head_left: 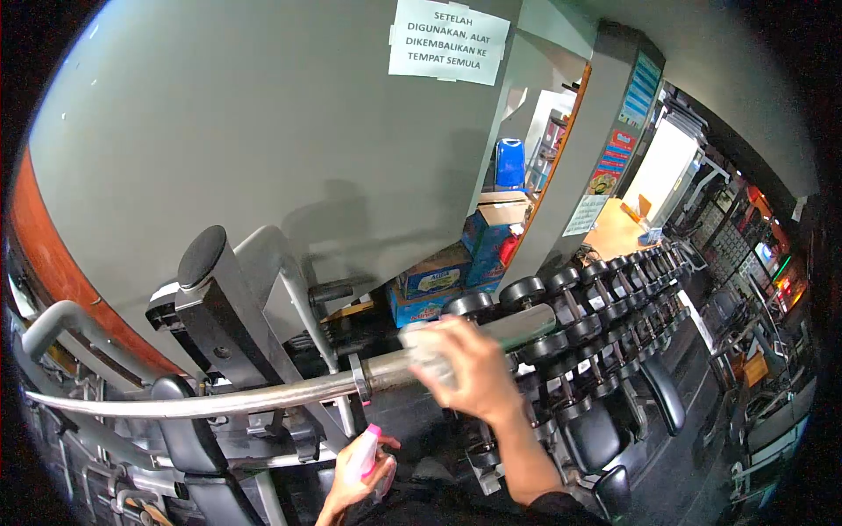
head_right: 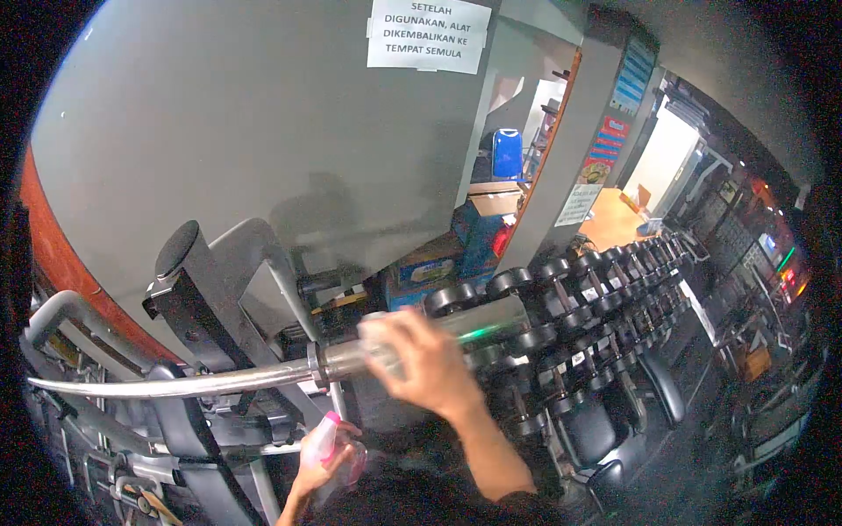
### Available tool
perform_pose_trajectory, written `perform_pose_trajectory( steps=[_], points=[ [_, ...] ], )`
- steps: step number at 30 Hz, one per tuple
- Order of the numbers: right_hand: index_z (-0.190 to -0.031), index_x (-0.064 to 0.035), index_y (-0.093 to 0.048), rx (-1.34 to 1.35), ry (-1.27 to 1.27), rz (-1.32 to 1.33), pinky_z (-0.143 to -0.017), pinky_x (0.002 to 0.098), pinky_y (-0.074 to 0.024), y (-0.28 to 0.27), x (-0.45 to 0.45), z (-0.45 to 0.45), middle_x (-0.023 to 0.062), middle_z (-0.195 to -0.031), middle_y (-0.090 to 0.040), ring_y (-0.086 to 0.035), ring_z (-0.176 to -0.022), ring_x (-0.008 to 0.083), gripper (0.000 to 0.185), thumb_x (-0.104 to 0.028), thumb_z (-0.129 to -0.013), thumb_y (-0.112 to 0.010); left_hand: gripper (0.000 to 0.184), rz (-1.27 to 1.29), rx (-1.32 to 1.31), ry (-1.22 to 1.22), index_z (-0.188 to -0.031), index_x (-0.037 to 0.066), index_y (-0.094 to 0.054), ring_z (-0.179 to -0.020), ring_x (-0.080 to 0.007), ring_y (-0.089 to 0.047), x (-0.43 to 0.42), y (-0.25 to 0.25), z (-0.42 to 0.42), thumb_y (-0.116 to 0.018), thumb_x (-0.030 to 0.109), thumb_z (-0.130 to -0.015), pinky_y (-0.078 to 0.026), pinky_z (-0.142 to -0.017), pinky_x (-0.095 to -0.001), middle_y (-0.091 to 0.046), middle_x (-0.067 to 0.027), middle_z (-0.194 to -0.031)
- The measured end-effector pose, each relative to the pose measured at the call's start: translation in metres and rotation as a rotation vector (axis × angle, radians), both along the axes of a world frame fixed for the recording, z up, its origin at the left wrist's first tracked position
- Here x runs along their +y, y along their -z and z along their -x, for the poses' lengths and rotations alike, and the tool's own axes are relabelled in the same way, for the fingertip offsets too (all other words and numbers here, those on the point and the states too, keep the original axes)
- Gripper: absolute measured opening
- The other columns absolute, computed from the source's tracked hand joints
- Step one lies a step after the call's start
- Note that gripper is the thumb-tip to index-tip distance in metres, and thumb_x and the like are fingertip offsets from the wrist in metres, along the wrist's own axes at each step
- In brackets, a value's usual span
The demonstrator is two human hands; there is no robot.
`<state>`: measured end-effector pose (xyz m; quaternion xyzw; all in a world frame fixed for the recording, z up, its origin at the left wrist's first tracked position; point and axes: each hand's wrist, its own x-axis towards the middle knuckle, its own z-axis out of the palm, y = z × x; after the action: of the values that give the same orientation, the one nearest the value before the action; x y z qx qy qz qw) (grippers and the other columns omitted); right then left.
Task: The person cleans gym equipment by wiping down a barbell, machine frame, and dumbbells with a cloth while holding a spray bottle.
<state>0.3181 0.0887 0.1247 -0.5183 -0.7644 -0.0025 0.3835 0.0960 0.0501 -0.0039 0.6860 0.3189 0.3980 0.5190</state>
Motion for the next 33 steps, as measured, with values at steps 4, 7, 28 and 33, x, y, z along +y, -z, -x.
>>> perform_pose_trajectory(
  steps=[4, 7, 28, 33],
  points=[
    [-0.113, -0.0141, -0.056, -0.046, -0.156, -0.124, -0.092, 0.0416, -0.046, 0.014, 0.01, 0.053, 0.0103, -0.106, -0.054, -0.057, -0.1, 0.0304, 0.054, -0.016, -0.062, -0.071, 0.024, 0.299, -0.09, 0.025, -0.103, -0.001, -0.057, -0.059, -0.0059, -0.053, -0.008, -0.019, -0.006, -0.059, -0.005, -0.079, -0.043, -0.056, -0.0207, -0.059, -0.002, -0.073],
    [-0.107, -0.0153, -0.059, -0.088, -0.046, -0.067, -0.094, 0.0433, -0.044, 0.009, -0.002, 0.029, 0.0094, -0.103, -0.055, -0.055, -0.102, 0.0312, 0.048, -0.014, -0.06, -0.071, 0.025, 0.186, -0.054, -0.014, -0.103, -0.001, -0.057, -0.061, -0.0056, -0.052, -0.009, -0.011, -0.005, -0.059, -0.005, -0.079, -0.043, -0.057, -0.0204, -0.06, -0.0028, -0.077],
    [-0.101, -0.0002, -0.054, 0.522, 0.29, -0.47, -0.091, 0.0321, -0.0383, 0.078, 0.005, -0.141, 0.0099, -0.105, -0.055, -0.051, -0.1, 0.0189, 0.022, -0.007, -0.081, -0.061, 0.025, 0.04, 0.031, -0.064, -0.102, 0.001, -0.058, -0.06, -0.0068, -0.05, -0.009, 0.008, -0.003, -0.061, -0.001, -0.077, -0.043, -0.057, -0.0231, -0.057, -0.0017, -0.07],
    [-0.098, -0.0017, -0.057, 0.385, 0.47, -0.517, -0.091, 0.0393, -0.0393, 0.072, -0.006, -0.123, 0.0151, -0.101, -0.058, -0.055, -0.094, 0.0288, 0.023, -0.003, -0.076, -0.064, 0.025, 0.223, -0.054, -0.067, -0.102, 0.001, -0.059, -0.06, -0.0063, -0.05, -0.015, 0.01, 0.0, -0.061, -0.002, -0.077, -0.043, -0.058, -0.0225, -0.057, -0.0016, -0.069]
  ],
)
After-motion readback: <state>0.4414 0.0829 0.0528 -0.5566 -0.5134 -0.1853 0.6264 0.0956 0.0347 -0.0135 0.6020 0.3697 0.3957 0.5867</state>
